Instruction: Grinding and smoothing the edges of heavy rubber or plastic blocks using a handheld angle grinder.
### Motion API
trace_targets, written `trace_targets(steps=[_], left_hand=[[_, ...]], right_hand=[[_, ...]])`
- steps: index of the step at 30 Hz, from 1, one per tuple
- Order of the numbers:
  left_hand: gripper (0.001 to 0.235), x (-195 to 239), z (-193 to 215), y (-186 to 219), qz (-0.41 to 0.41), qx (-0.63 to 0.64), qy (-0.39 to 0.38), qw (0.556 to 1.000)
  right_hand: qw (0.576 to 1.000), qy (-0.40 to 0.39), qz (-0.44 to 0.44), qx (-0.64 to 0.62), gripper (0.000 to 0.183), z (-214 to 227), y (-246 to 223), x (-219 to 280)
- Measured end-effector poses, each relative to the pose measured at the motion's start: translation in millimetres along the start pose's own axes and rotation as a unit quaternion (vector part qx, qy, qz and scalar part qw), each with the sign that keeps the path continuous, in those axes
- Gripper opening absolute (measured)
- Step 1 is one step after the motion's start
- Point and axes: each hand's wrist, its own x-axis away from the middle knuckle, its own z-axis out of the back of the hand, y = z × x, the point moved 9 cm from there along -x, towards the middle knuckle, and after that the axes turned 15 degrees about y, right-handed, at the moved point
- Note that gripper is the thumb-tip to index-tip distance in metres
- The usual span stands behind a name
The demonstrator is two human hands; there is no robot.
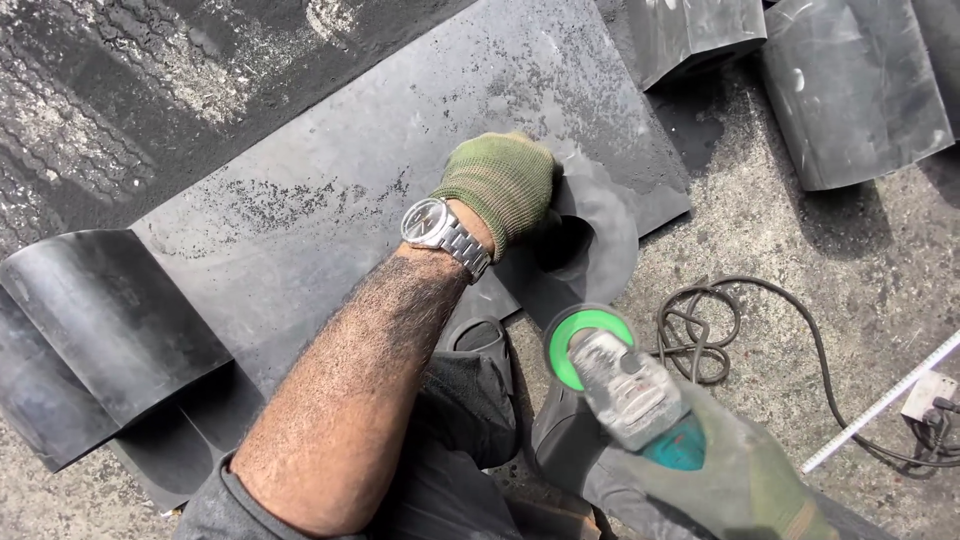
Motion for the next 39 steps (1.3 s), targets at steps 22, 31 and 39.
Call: trace_targets(steps=[22, 31, 39], left_hand=[[0.022, 2, 5, -1, 0.019, -0.01, -0.008, 1.0], [0.02, 0, -4, -5, -0.001, -0.008, 0.02, 1.0], [0.022, -1, 1, -2, 0.014, -0.016, 0.015, 1.0]], right_hand=[[0.986, 0.069, -0.014, -0.15, 0.099, 16, 47, -30], [0.997, -0.048, -0.048, 0.029, 0.101, -3, 7, -5], [0.999, 0.029, -0.028, -0.027, 0.087, 14, 5, -8]])
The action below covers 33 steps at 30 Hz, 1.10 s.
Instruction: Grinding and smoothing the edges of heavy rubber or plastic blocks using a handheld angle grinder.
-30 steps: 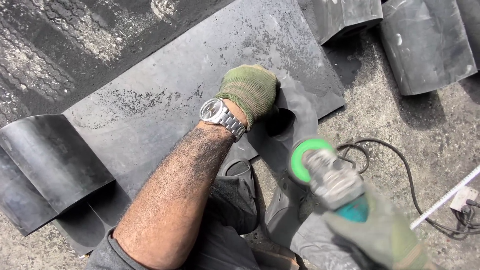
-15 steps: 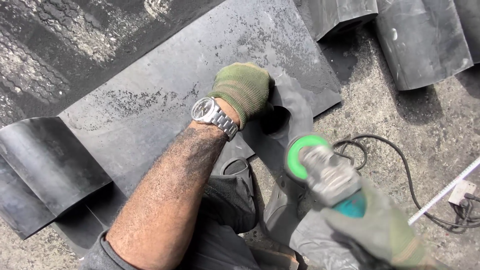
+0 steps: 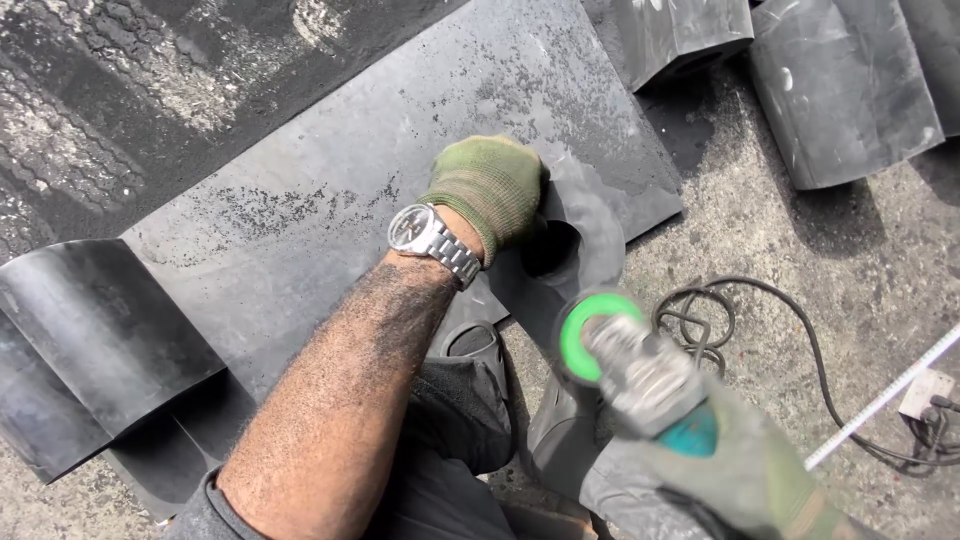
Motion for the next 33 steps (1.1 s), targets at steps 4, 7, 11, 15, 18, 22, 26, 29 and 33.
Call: trace_targets(steps=[4, 7, 11, 15, 18, 22, 26, 29, 33], left_hand=[[0.022, -2, -7, -1, -0.009, -0.014, 0.0, 1.0], [0.023, 0, -8, -2, 0.012, 0.004, -0.039, 0.999], [0.023, 1, -4, -3, 0.015, 0.009, -0.046, 0.999], [0.023, 0, -7, 1, 0.002, 0.01, -0.036, 0.999], [0.023, 0, -7, -2, 0.0, 0.002, -0.017, 1.0], [0.024, 2, 0, 3, -0.025, 0.018, -0.014, 0.999], [0.024, 2, -10, 2, -0.007, 0.008, -0.038, 0.999], [0.024, -3, -10, 3, -0.002, 0.013, -0.015, 1.0], [0.023, 3, -3, -1, 0.007, 0.003, -0.028, 1.0]], right_hand=[[0.993, -0.118, 0.006, 0.028, 0.091, -37, -4, 20], [0.994, -0.101, 0.021, -0.039, 0.094, -27, -3, 13], [0.998, -0.016, -0.009, -0.053, 0.095, 1, 15, -17], [0.997, 0.023, 0.023, -0.063, 0.096, 1, 4, -7], [0.997, -0.036, 0.044, -0.052, 0.099, -15, -12, 1], [0.994, -0.037, 0.015, -0.1, 0.089, -16, 4, -7], [0.992, 0.036, 0.003, -0.119, 0.079, 13, -2, -9], [0.991, 0.065, -0.02, -0.119, 0.077, 15, -5, -3], [0.997, -0.003, 0.051, -0.063, 0.089, -14, -15, 2]])
